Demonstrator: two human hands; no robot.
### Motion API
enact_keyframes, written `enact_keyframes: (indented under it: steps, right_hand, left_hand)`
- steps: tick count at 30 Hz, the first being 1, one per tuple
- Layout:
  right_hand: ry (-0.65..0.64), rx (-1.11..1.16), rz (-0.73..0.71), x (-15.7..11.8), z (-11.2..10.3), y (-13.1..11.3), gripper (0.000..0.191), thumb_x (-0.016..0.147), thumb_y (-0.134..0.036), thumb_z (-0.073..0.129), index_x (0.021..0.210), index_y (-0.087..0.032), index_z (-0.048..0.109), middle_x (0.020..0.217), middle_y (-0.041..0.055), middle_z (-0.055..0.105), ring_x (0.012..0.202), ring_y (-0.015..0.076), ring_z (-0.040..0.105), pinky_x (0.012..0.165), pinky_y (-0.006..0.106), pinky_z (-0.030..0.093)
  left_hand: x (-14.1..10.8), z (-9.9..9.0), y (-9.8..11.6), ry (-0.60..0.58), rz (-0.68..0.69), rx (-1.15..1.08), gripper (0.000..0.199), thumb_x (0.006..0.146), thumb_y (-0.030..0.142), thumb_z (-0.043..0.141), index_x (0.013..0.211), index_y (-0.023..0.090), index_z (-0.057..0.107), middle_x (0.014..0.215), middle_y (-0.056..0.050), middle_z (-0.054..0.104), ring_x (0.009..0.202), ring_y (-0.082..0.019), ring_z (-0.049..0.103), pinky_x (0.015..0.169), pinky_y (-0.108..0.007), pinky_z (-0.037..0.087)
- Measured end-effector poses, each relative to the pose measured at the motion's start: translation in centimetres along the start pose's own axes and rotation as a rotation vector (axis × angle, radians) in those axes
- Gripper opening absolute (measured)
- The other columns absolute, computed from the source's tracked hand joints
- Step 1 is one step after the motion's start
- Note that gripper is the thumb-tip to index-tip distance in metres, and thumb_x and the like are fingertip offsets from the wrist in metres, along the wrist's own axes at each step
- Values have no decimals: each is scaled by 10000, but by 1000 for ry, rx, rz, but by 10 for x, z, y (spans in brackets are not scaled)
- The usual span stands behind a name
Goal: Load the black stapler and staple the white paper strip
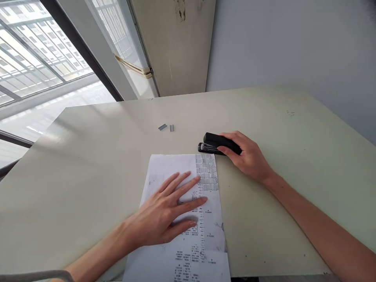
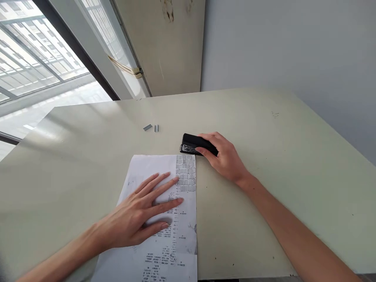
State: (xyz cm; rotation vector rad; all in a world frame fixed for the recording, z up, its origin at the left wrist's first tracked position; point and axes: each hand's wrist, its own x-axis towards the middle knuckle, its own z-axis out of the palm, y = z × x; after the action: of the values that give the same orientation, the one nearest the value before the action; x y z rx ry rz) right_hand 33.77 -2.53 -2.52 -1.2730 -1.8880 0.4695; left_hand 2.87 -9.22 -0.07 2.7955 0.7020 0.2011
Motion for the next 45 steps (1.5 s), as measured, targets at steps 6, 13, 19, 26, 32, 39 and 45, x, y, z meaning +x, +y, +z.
enact_keyframes:
  steps: [6, 13, 19, 26, 32, 39, 45]
  right_hand:
    - [194, -115, 6, -17, -3, -21, 363, 1041, -377, 587, 1383, -256, 607, 1371, 125, 644, 1302, 299, 616, 1093, 501, 537]
    - [148, -131, 67, -95, -5, -93, 257, 1066, -271, 544, 1308, -269, 634, 1349, 99, 686, 1280, 265, 660, 1088, 464, 574]
    - [-381, -168, 93, -139, 16, -115, 700, 1085, -447, 538, 1710, -308, 253, 1777, 53, 238, 1635, 342, 225, 1249, 560, 438]
    - [-427, -226, 177, -152, 16, -97, 714, 1123, -435, 439, 1723, -384, 54, 1796, -17, 75, 1653, 305, 139, 1321, 577, 289]
    - [-326, -327, 252, -150, -22, -42, 621, 1137, -452, 359, 1719, -392, 151, 1789, -28, 170, 1645, 292, 195, 1330, 596, 241]
    - [-249, -439, 297, -113, -71, 31, 602, 1120, -557, 297, 1697, -388, 275, 1771, -40, 248, 1632, 298, 243, 1323, 583, 270]
    - [-326, -424, 276, -97, -110, 67, 577, 1121, -540, 288, 1686, -423, 276, 1770, -79, 251, 1638, 258, 229, 1347, 536, 232]
  left_hand:
    - [28, 12, 23, 116, 57, -22, 449, 1084, 394, 560, 1510, 252, 568, 1715, -117, 366, 1600, -359, 311, 1282, -579, 340]
    - [87, -17, -13, 627, -72, -96, 440, 1052, 335, 620, 1464, 228, 507, 1497, -137, 590, 1437, -298, 510, 1183, -508, 445]
    - [149, -11, -60, 374, -127, -137, 280, 1059, 374, 606, 1305, 244, 636, 1260, -61, 734, 1052, -238, 722, 985, -410, 507]
    - [123, -17, -88, 512, -353, -88, 246, 1019, 373, 643, 1205, 220, 691, 1141, -57, 746, 852, -212, 690, 745, -334, 486]
    - [52, -30, -101, 537, -409, -85, 309, 1028, 488, 588, 1192, 248, 693, 1079, -50, 732, 813, -208, 662, 721, -333, 477]
    - [8, -31, -89, 483, -455, -246, 342, 1030, 546, 565, 1230, 287, 662, 1141, -36, 739, 819, -203, 677, 765, -336, 517]
    - [-3, -21, -89, 412, -559, -305, 597, 971, 563, 650, 1492, 328, 476, 1200, -55, 712, 1082, -278, 685, 946, -405, 534]
